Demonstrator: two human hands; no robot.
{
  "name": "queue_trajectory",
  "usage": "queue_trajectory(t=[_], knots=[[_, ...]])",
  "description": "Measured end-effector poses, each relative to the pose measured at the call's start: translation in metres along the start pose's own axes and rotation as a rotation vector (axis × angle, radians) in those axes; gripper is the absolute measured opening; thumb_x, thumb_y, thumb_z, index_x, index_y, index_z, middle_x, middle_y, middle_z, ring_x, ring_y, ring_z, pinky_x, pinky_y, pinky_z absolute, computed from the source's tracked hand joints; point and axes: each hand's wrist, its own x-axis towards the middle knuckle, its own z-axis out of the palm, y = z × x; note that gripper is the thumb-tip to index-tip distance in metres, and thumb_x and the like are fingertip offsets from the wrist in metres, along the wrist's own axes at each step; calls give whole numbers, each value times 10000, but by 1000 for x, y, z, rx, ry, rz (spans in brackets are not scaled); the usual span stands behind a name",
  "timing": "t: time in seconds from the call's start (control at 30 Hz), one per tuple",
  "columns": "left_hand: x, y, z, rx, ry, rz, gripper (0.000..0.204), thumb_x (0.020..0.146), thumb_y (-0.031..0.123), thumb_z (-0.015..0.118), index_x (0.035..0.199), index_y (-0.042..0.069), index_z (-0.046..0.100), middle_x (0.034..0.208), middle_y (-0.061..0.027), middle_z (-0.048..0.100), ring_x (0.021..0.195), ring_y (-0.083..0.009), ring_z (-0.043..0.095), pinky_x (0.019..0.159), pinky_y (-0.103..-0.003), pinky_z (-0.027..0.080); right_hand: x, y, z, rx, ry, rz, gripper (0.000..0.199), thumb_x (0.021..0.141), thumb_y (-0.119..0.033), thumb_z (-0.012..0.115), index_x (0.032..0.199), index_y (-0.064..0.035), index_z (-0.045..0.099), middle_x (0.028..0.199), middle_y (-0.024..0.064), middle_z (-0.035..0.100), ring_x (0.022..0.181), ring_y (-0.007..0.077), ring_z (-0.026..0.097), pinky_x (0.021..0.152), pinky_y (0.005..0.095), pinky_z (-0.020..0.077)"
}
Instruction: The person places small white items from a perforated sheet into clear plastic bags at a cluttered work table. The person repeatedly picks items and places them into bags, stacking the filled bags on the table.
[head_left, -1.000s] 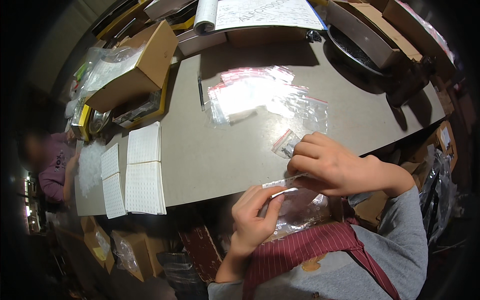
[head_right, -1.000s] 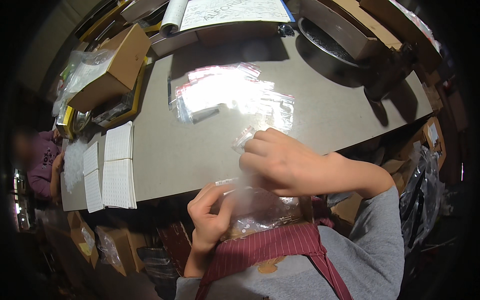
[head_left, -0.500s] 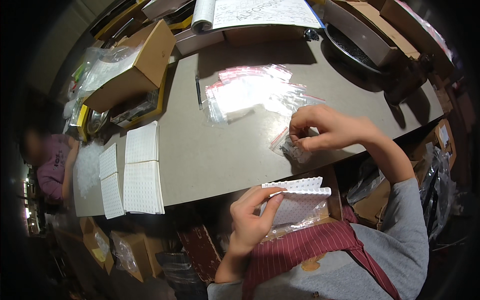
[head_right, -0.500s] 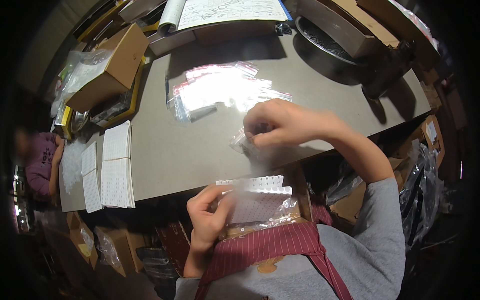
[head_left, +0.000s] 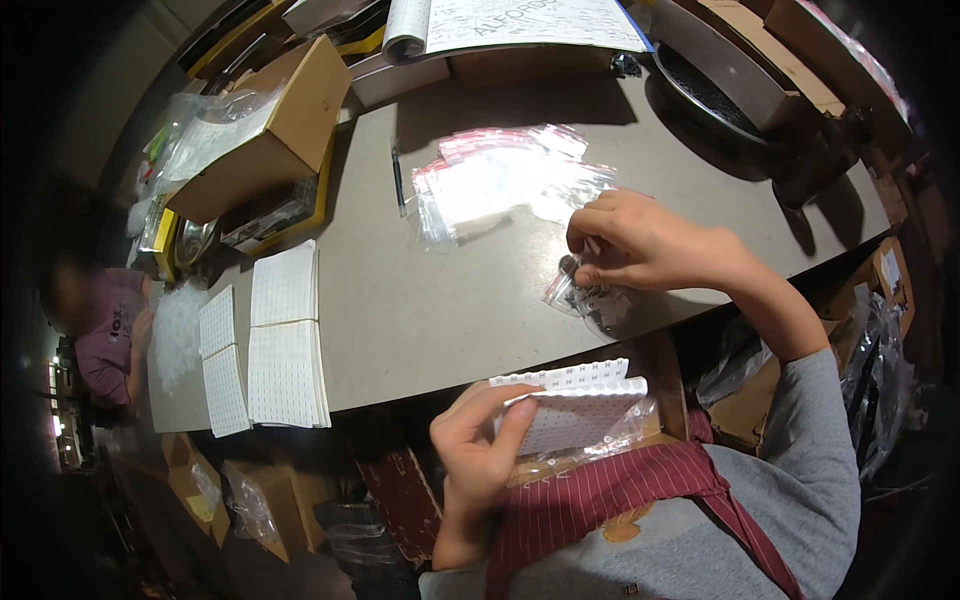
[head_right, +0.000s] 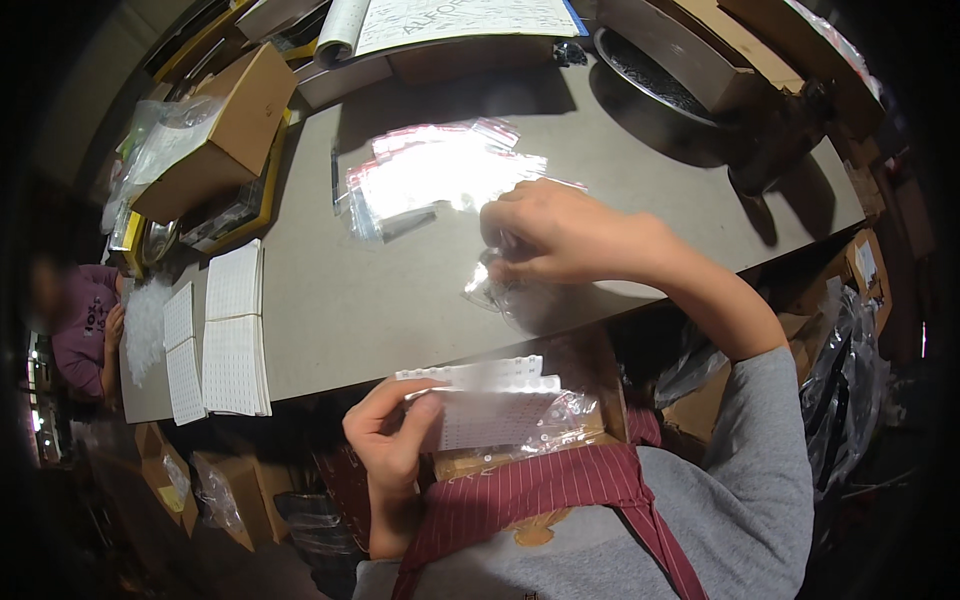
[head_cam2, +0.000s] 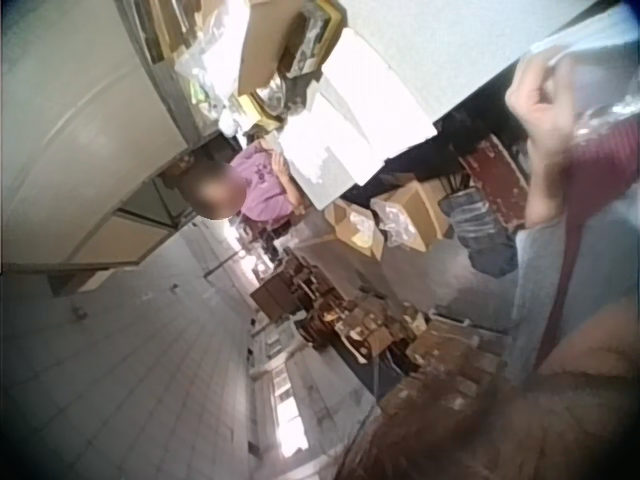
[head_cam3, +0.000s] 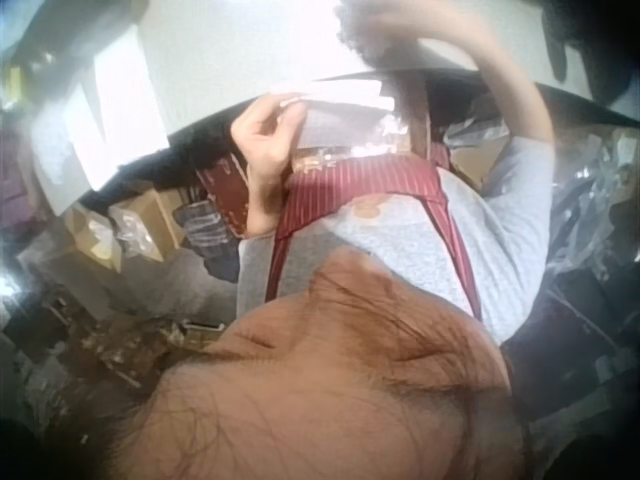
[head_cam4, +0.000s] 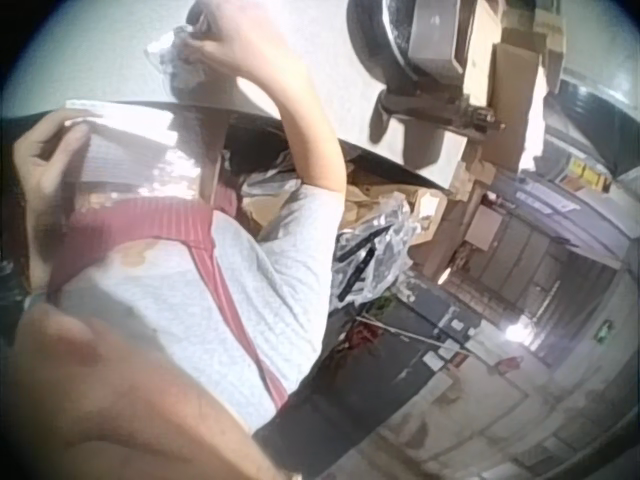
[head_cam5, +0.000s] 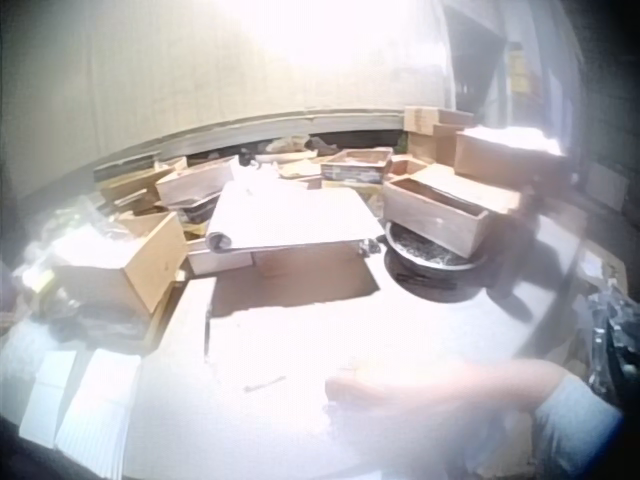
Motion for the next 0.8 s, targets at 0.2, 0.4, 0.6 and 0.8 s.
queue_trajectory(t=[0.2,0.4,0.6,0.8], knots=[[-1,8,-16,-70,33,21,205,806,45,680,944,-89,752,871,-146,733,812,-176,670,772,-258,488,-25,0,20,-171,77,-136,342,868,-250,768,1084,-16,643,922,174,681,954,362,655,863,454,510],[1,8,-15,-82,-23,94,169,816,-19,680,952,-81,760,894,-152,738,829,-186,678,768,-273,505,-52,-22,9,101,-239,-228,234,932,-221,720,1051,-27,667,944,148,681,948,318,644,891,433,492],[14,6,11,111,-48,153,163,818,-46,726,975,-45,771,855,-135,733,749,-149,664,684,-231,491,-61,-30,6,182,149,-329,280,750,-65,694,1007,-26,590,908,148,595,912,351,596,813,453,482],[23,12,27,218,-137,225,174,832,-56,738,1000,-26,774,806,-126,710,686,-156,640,628,-261,486,-67,-33,21,11,187,-381,342,696,-62,719,988,-21,546,923,147,550,880,338,558,801,432,463]])
